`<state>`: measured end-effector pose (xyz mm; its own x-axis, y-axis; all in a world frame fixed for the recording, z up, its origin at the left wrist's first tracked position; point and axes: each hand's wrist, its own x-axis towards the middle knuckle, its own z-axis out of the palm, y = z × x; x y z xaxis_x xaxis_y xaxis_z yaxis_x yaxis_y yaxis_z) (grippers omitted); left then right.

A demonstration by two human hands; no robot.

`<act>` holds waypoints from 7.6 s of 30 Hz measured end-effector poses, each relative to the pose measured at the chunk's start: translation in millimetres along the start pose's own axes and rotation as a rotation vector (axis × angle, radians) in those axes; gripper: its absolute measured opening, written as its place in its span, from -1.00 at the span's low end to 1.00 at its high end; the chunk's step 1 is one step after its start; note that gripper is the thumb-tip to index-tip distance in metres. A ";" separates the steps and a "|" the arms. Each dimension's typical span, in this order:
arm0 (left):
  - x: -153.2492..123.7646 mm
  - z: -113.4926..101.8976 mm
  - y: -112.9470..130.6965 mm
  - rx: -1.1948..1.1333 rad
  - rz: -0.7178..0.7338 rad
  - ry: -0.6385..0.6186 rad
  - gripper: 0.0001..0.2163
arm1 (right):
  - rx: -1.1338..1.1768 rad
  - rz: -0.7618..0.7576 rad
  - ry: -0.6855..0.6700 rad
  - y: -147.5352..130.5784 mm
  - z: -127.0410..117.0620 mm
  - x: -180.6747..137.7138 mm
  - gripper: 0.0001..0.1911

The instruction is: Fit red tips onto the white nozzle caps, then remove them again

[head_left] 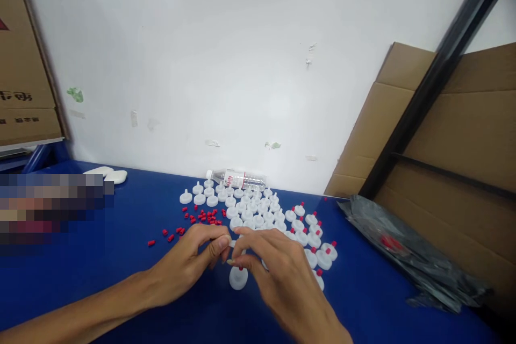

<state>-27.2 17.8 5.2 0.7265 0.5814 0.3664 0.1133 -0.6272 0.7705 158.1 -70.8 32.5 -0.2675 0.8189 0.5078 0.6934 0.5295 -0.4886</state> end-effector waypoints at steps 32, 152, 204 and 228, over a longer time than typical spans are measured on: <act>8.8 -9.3 -29.3 0.595 0.070 0.089 -0.76 | -0.383 0.320 -0.211 31.2 -9.9 -7.3 -0.53; 9.7 0.9 -0.9 -0.240 -0.170 0.056 -0.81 | -0.208 -0.195 0.098 12.8 -2.2 -1.9 -0.57; 8.4 -10.7 -24.7 0.770 -0.183 -0.003 -0.85 | -0.526 0.127 -0.173 67.4 -22.3 3.0 -0.53; 11.9 -8.1 -19.8 0.080 -0.151 0.359 -0.79 | -0.297 -0.109 -0.112 60.3 -0.1 36.0 -0.50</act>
<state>-26.4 41.4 -1.5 0.4164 0.8053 0.4220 0.2636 -0.5512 0.7917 190.3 -9.4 21.3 -0.4115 0.7887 0.4567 0.8169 0.5414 -0.1988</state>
